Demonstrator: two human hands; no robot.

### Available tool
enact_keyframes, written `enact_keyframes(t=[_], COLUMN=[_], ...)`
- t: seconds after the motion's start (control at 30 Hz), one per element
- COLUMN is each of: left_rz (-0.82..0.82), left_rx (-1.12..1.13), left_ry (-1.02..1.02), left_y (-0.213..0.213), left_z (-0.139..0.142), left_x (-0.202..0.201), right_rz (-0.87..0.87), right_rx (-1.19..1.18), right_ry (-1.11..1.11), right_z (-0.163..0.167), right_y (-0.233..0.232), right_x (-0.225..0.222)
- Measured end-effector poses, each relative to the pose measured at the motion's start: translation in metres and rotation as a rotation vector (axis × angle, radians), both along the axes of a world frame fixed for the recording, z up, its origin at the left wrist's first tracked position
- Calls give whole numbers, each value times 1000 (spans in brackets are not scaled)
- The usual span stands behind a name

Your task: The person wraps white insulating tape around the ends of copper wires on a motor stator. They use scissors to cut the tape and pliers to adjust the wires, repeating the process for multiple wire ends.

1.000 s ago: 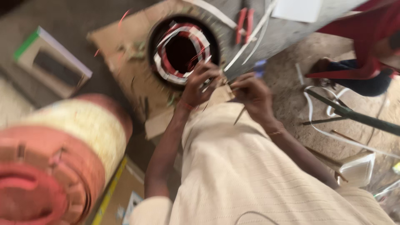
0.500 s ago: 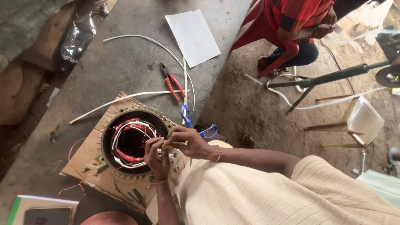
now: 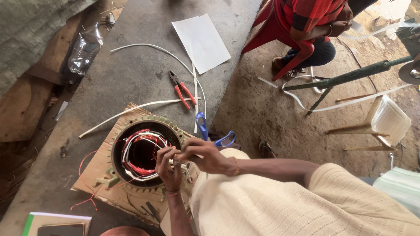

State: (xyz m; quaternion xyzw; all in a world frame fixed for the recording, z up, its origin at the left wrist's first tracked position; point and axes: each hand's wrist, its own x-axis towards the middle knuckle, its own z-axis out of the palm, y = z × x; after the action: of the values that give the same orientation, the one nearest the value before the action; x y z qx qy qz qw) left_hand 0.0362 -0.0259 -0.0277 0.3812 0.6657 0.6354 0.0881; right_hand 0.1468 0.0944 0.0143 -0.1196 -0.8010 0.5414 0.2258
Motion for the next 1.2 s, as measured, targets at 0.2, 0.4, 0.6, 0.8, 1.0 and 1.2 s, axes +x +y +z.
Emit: enact_keyframes(t=[0.2, 0.4, 0.6, 0.8, 1.0, 1.2], left_rz=[17, 5, 8, 18, 111, 183], left_rx=[-47, -2, -12, -22, 5, 7], left_ry=[7, 11, 69, 7, 139, 155], left_y=[-1, -1, 0, 0, 5, 7], left_z=[-1, -1, 1, 0, -7, -13], left_x=[-1, -1, -2, 0, 6, 11], right_rz=[-30, -16, -39, -89, -115, -86], right_rx=[-122, -61, 24, -115, -196, -182], right_ry=[-1, -58, 48, 98, -131, -104], right_z=[9, -2, -4, 11, 7, 9], right_y=[11, 2, -3, 2, -2, -12], right_x=[7, -15, -10, 11, -12, -17])
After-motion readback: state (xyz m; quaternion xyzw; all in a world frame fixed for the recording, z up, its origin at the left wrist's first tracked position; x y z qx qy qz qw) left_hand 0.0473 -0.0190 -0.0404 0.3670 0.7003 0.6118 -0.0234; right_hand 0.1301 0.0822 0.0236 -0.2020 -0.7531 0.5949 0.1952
